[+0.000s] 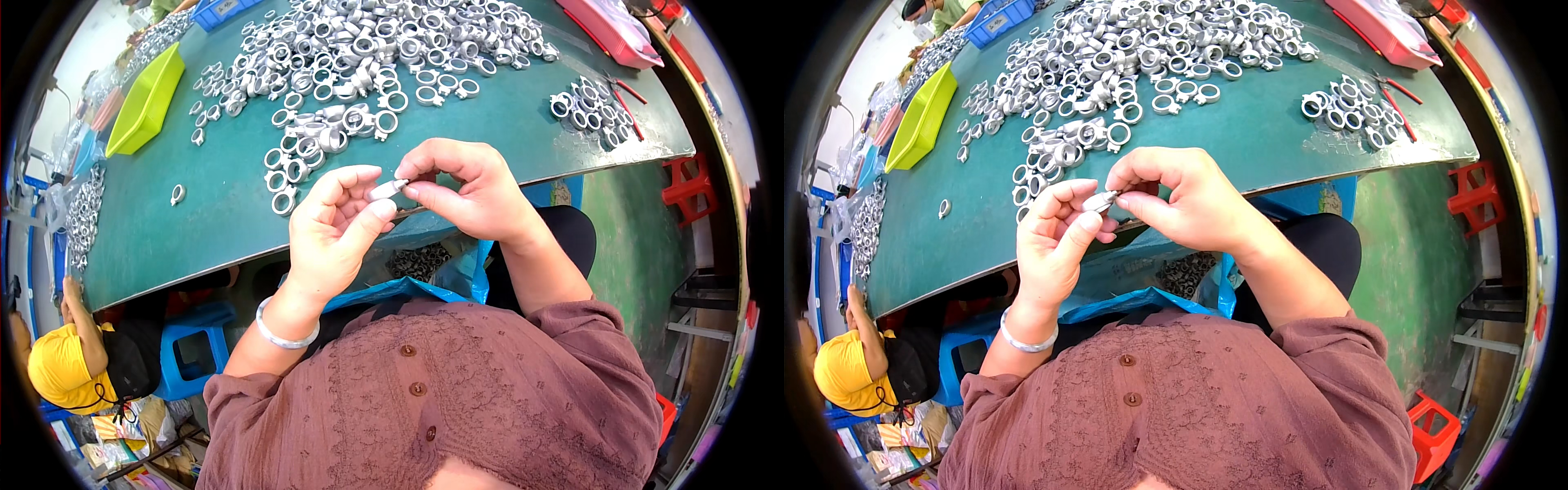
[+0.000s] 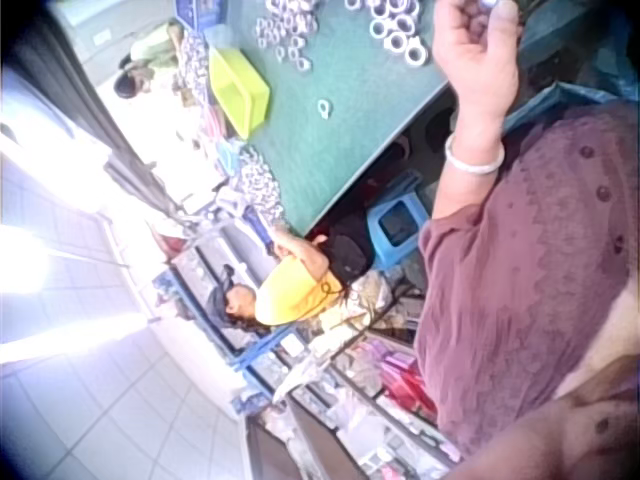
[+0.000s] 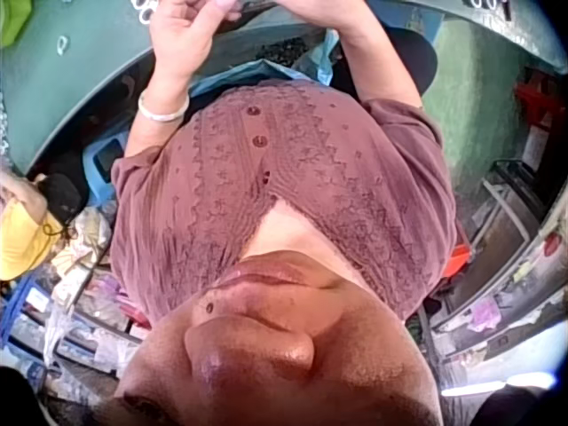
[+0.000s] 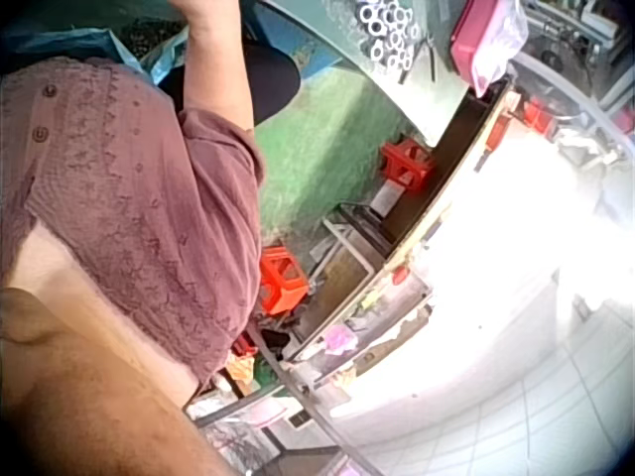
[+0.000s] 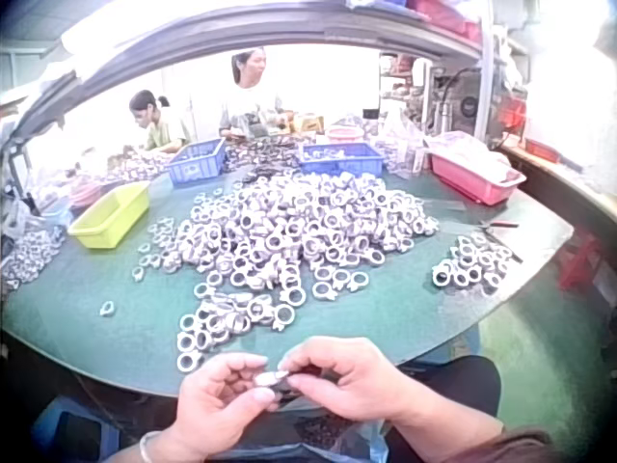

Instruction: The person holds metal rings by hand, turning them over and looking at both sides before placing them back on the table.

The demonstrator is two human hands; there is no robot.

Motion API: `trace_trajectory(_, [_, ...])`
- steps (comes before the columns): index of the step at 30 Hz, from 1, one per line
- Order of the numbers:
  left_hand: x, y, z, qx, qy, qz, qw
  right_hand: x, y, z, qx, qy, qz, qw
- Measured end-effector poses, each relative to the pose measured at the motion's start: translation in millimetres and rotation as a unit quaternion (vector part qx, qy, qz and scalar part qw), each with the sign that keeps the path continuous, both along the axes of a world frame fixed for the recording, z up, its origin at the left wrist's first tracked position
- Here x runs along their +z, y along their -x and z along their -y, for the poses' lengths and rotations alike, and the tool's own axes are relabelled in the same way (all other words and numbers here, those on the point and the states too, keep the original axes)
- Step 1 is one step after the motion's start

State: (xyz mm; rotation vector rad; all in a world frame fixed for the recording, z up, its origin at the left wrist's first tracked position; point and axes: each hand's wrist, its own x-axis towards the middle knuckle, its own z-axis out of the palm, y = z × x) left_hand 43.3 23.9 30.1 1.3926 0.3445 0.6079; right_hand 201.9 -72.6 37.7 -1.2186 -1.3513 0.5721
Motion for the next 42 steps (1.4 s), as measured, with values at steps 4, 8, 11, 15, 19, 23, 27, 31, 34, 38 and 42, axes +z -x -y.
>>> trace_trajectory(4, [-3.0, -1.4, 1.5, 0.015, -0.036, 0.034, 0.999, -0.4, -1.5, -0.7, 0.011, -0.015, 0.028, 0.999])
trace_trajectory(8, [-2.0, -1.4, 2.1, 0.029, -0.087, 0.03, 0.995, -0.6, -0.9, -0.2, 0.011, -0.008, 0.02, 1.0])
trace_trajectory(11, [-3.8, -1.8, 2.0, 0.038, -0.11, 0.04, 0.992, -0.9, -0.7, -0.5, 0.015, -0.01, 0.008, 1.0])
trace_trajectory(15, [-4.2, -2.2, 1.9, 0.051, -0.157, 0.041, 0.985, -0.9, 1.0, -1.2, 0.013, -0.006, -0.007, 1.0])
trace_trajectory(19, [-6.9, -3.5, 0.3, 0.081, -0.271, 0.053, 0.958, -2.2, 1.7, -1.9, 0.013, -0.002, -0.031, 0.999])
trace_trajectory(23, [-9.6, -5.1, -1.0, 0.098, -0.328, 0.06, 0.938, -0.8, 0.3, -1.0, 0.016, 0.018, -0.008, 1.0])
trace_trajectory(27, [-9.8, -4.6, -1.1, 0.111, -0.361, 0.069, 0.923, -1.3, 2.6, -1.6, 0.004, -0.005, 0.001, 1.0])
trace_trajectory(31, [-9.1, -3.0, -2.4, 0.119, -0.369, 0.06, 0.92, 0.5, -0.6, -3.8, 0.023, 0.032, 0.017, 0.999])
trace_trajectory(34, [-3.3, 6.1, -1.1, 0.076, -0.413, 0.028, 0.907, 0.5, -7.0, -9.3, -0.028, 0.017, 0.111, 0.993])
trace_trajectory(38, [-9.8, 14.6, 4.2, -0.023, -0.469, -0.018, 0.883, -11.5, -18.5, -27.0, -0.142, -0.017, 0.26, 0.955])
trace_trajectory(42, [-26.9, 22.1, 7.6, -0.059, -0.534, -0.094, 0.838, -16.1, -17.4, -36.2, -0.215, -0.015, 0.391, 0.895])
